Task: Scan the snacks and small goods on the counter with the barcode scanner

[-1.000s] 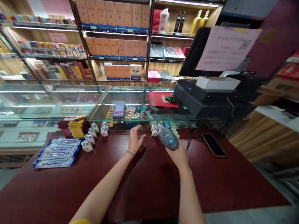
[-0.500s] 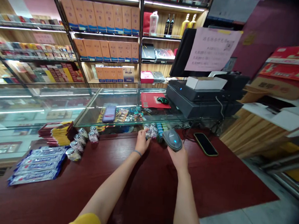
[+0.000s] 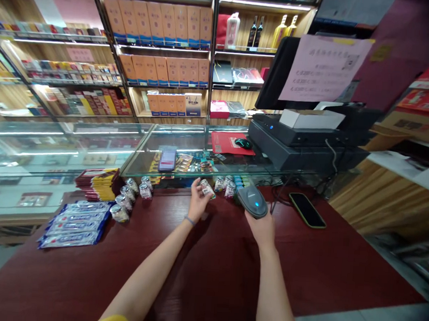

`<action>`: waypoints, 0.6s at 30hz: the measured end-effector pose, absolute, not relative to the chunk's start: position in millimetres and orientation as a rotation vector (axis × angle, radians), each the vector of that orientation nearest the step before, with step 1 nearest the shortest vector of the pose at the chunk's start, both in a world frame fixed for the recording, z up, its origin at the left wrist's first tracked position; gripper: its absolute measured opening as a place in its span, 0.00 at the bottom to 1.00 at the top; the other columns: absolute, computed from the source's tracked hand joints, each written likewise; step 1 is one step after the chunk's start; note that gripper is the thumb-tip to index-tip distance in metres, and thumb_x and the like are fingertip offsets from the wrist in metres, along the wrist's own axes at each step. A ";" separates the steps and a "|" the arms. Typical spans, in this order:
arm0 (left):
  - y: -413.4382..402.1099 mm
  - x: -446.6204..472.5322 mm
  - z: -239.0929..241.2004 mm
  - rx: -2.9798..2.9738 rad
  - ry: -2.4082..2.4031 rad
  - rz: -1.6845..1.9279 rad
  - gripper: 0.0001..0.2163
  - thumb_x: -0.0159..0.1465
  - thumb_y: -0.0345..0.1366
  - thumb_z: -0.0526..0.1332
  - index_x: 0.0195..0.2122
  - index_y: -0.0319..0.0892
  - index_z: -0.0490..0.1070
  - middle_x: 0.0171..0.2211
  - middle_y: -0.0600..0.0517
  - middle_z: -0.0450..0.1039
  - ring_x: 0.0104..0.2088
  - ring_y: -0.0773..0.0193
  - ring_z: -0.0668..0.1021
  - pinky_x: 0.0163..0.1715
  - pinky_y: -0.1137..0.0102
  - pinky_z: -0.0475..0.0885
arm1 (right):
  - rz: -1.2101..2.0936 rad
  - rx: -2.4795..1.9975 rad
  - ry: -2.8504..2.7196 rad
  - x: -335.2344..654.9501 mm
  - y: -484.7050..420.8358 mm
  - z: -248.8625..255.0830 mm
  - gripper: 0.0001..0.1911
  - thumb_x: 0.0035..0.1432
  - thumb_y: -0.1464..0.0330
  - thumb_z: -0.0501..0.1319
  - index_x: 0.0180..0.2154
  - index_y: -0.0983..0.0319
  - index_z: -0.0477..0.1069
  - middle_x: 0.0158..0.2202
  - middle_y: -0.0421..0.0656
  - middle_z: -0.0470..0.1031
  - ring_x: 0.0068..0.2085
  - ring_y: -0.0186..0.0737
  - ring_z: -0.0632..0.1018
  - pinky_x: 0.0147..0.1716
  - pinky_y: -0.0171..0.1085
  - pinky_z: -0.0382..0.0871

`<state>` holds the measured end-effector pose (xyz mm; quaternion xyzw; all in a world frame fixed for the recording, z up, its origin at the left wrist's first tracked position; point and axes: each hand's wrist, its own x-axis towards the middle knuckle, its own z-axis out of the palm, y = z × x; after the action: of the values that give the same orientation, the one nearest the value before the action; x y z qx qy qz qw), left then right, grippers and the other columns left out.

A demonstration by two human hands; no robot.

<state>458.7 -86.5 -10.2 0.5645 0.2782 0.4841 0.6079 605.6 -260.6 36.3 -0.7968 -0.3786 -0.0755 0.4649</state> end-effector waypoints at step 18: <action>-66.6 263.2 2.5 0.884 0.508 0.811 0.30 0.64 0.38 0.62 0.66 0.54 0.56 0.58 0.46 0.70 0.50 0.59 0.77 0.48 0.62 0.73 | 0.208 -1.593 -1.668 524.4 -235.0 39.1 0.18 0.55 0.65 0.61 0.48 0.59 0.70 0.45 0.47 0.78 0.45 0.46 0.79 0.42 0.40 0.74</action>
<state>263.2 -66.6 2.5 0.4115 0.2364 0.3773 0.7953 524.4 -235.0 39.1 -0.6301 -0.6596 0.0821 0.4014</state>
